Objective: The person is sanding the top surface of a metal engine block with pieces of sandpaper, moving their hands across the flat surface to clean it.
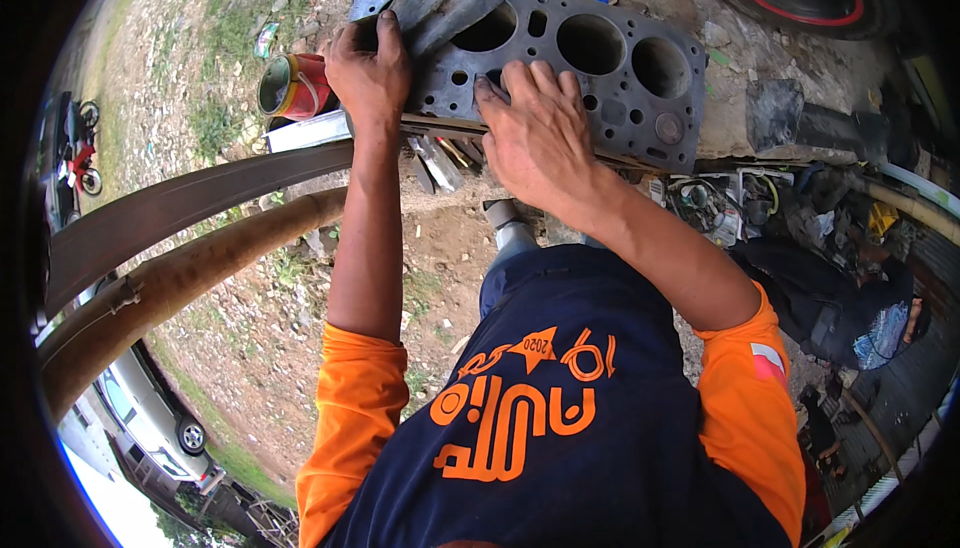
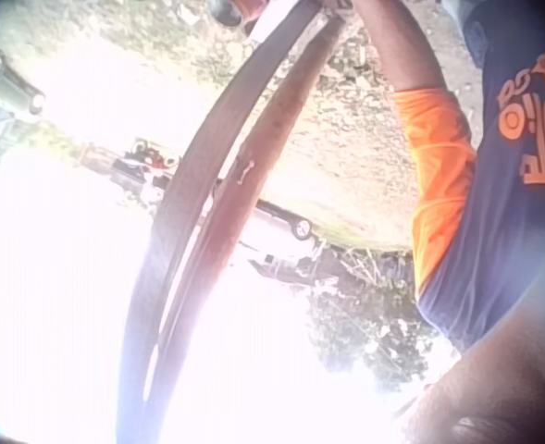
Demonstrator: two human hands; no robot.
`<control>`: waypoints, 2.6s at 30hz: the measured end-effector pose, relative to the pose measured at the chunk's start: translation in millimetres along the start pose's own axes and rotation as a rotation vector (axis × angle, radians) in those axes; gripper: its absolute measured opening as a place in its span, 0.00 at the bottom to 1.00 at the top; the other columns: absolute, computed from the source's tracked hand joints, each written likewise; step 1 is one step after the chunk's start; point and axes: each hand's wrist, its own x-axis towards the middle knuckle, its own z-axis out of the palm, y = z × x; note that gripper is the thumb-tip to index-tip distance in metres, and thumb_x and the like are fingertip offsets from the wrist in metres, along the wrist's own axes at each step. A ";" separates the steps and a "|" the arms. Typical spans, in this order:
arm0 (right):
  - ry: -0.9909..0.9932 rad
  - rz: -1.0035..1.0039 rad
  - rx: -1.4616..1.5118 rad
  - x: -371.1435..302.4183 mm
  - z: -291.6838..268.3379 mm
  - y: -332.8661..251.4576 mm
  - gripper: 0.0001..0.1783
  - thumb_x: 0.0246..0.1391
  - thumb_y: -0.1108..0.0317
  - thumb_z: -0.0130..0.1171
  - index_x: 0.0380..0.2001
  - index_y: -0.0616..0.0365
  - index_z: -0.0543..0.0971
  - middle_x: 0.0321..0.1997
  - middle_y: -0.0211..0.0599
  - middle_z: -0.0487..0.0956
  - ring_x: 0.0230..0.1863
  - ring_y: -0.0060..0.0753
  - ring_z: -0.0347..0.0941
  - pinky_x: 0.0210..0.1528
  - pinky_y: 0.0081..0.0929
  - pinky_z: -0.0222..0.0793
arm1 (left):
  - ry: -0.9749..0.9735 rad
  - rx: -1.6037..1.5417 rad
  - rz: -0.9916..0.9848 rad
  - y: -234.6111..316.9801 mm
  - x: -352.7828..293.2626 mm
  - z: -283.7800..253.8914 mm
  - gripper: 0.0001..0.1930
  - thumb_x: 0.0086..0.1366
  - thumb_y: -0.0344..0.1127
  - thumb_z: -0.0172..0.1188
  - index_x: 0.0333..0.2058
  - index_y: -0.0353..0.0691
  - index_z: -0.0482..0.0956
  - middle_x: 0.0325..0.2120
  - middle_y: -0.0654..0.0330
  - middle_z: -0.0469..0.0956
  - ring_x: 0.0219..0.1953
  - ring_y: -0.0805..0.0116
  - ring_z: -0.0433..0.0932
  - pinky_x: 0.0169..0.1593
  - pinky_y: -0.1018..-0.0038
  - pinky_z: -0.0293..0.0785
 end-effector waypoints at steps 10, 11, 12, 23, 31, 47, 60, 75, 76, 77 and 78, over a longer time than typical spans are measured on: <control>0.041 0.040 -0.087 -1.1 2.1 -1.2 0.26 0.51 0.63 0.70 0.53 0.62 0.86 0.46 0.42 0.75 0.51 0.41 0.69 0.52 0.41 0.61 | -0.028 -0.039 -0.020 5.4 0.1 -4.5 0.17 0.68 0.44 0.65 0.35 0.33 0.88 0.34 0.44 0.85 0.43 0.40 0.78 0.52 0.52 0.73; 0.047 0.048 -0.106 0.1 2.1 -0.7 0.26 0.51 0.63 0.70 0.53 0.62 0.86 0.46 0.41 0.75 0.51 0.41 0.69 0.52 0.41 0.61 | -0.028 -0.020 -0.020 5.4 0.1 -3.9 0.16 0.68 0.44 0.65 0.35 0.34 0.88 0.34 0.44 0.85 0.43 0.40 0.78 0.53 0.52 0.73; 0.041 0.040 -0.096 -1.4 2.5 -1.8 0.25 0.52 0.63 0.69 0.53 0.62 0.86 0.46 0.41 0.75 0.51 0.41 0.69 0.52 0.41 0.61 | -0.028 0.000 -0.019 5.4 -0.1 -3.3 0.16 0.68 0.44 0.65 0.35 0.34 0.89 0.34 0.45 0.85 0.43 0.40 0.79 0.53 0.53 0.73; 0.031 0.040 -0.073 1.1 -0.2 4.4 0.23 0.55 0.65 0.65 0.53 0.61 0.87 0.46 0.40 0.75 0.52 0.41 0.69 0.53 0.42 0.60 | -0.033 -0.020 -0.036 7.7 -0.7 -5.4 0.17 0.68 0.45 0.65 0.36 0.34 0.89 0.35 0.44 0.85 0.43 0.40 0.79 0.52 0.52 0.73; 0.064 0.012 -0.064 -1.8 1.1 6.3 0.23 0.56 0.65 0.65 0.55 0.60 0.86 0.44 0.40 0.75 0.51 0.41 0.69 0.52 0.42 0.60 | -0.030 -0.037 -0.053 6.3 1.7 -5.2 0.16 0.68 0.44 0.65 0.37 0.34 0.89 0.35 0.45 0.85 0.44 0.40 0.79 0.52 0.52 0.73; 0.010 0.005 0.005 -1.4 1.5 13.0 0.24 0.55 0.67 0.68 0.56 0.58 0.86 0.47 0.42 0.74 0.55 0.44 0.68 0.56 0.44 0.58 | -0.054 -0.028 -0.053 7.8 1.9 -5.6 0.17 0.68 0.45 0.64 0.37 0.34 0.90 0.35 0.43 0.85 0.44 0.41 0.79 0.53 0.53 0.73; -0.079 -0.144 0.271 -4.9 4.6 22.5 0.23 0.56 0.68 0.67 0.56 0.54 0.87 0.51 0.41 0.75 0.58 0.40 0.68 0.60 0.45 0.56 | -0.043 -0.061 -0.066 4.3 0.8 -2.4 0.17 0.68 0.45 0.65 0.37 0.34 0.89 0.35 0.43 0.85 0.44 0.41 0.79 0.53 0.53 0.73; -0.005 0.045 0.151 4.5 6.9 23.6 0.21 0.58 0.69 0.63 0.55 0.56 0.87 0.48 0.41 0.75 0.56 0.41 0.69 0.57 0.46 0.58 | -0.017 -0.065 -0.052 1.3 1.8 -0.5 0.16 0.68 0.44 0.65 0.35 0.34 0.89 0.34 0.46 0.85 0.44 0.41 0.79 0.53 0.52 0.73; -0.052 0.037 0.175 3.6 2.0 20.5 0.21 0.58 0.69 0.63 0.55 0.56 0.87 0.48 0.41 0.75 0.56 0.41 0.69 0.57 0.46 0.58 | -0.016 -0.052 -0.045 3.3 2.1 -0.7 0.16 0.68 0.44 0.65 0.35 0.34 0.88 0.34 0.46 0.85 0.44 0.41 0.79 0.53 0.52 0.73; -0.099 0.029 0.199 2.9 -1.0 18.7 0.21 0.58 0.69 0.63 0.55 0.56 0.87 0.48 0.41 0.75 0.56 0.42 0.69 0.57 0.46 0.59 | -0.016 -0.038 -0.038 4.2 1.8 -1.0 0.16 0.68 0.44 0.65 0.34 0.34 0.88 0.34 0.46 0.85 0.44 0.41 0.79 0.52 0.52 0.73; -0.106 0.030 0.259 2.9 -1.2 20.9 0.21 0.58 0.69 0.63 0.55 0.57 0.87 0.47 0.41 0.75 0.56 0.42 0.69 0.57 0.45 0.59 | -0.017 -0.041 -0.042 4.0 0.1 -2.2 0.16 0.68 0.44 0.65 0.34 0.34 0.88 0.35 0.46 0.85 0.44 0.41 0.79 0.52 0.53 0.73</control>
